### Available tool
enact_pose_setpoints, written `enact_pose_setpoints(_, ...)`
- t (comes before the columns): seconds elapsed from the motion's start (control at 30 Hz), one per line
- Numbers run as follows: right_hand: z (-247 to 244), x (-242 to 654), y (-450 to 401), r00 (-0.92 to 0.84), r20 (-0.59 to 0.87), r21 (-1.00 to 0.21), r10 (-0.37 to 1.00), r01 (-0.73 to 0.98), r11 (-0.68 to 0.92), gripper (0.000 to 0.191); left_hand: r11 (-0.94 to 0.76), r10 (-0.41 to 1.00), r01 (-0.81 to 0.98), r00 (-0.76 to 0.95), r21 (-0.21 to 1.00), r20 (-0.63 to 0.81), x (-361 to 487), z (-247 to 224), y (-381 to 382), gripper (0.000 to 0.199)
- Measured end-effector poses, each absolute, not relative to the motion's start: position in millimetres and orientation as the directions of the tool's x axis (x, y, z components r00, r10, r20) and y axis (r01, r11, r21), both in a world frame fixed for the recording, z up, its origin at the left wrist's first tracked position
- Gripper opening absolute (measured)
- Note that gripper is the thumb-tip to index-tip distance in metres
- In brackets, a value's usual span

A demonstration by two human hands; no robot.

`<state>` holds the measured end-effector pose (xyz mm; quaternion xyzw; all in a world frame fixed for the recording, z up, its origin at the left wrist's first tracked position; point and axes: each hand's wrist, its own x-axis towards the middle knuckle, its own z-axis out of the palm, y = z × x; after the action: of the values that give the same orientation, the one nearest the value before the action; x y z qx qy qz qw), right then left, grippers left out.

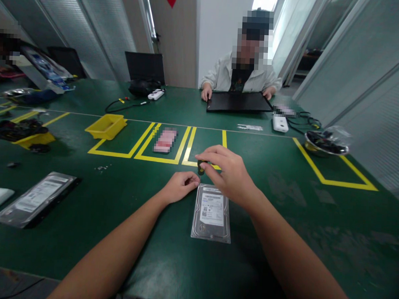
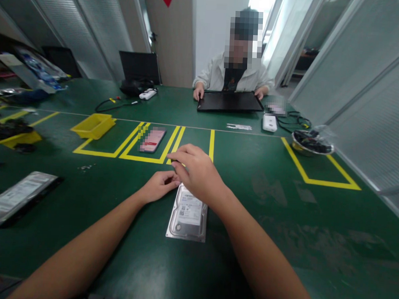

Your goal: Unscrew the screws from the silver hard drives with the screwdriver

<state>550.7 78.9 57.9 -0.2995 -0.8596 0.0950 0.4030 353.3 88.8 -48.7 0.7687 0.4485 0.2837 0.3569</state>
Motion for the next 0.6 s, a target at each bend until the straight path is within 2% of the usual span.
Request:
enact_pose_setpoints(0.4,58.4,551.1,78.8,-0.467,0.643,-0.397,0.607,0.475,0.786,0.021,-0.354,0.886,0.485,0.447,0.800,0.122,353.6,-48.5,89.3,0.014)
enact_pose_setpoints(0.6,60.2,556.9,81.3,-0.554,0.611,-0.377,0.566,0.425,0.823,0.029,-0.359,0.886,0.501,0.449,0.788,0.118,351.7,-51.2,90.2,0.012)
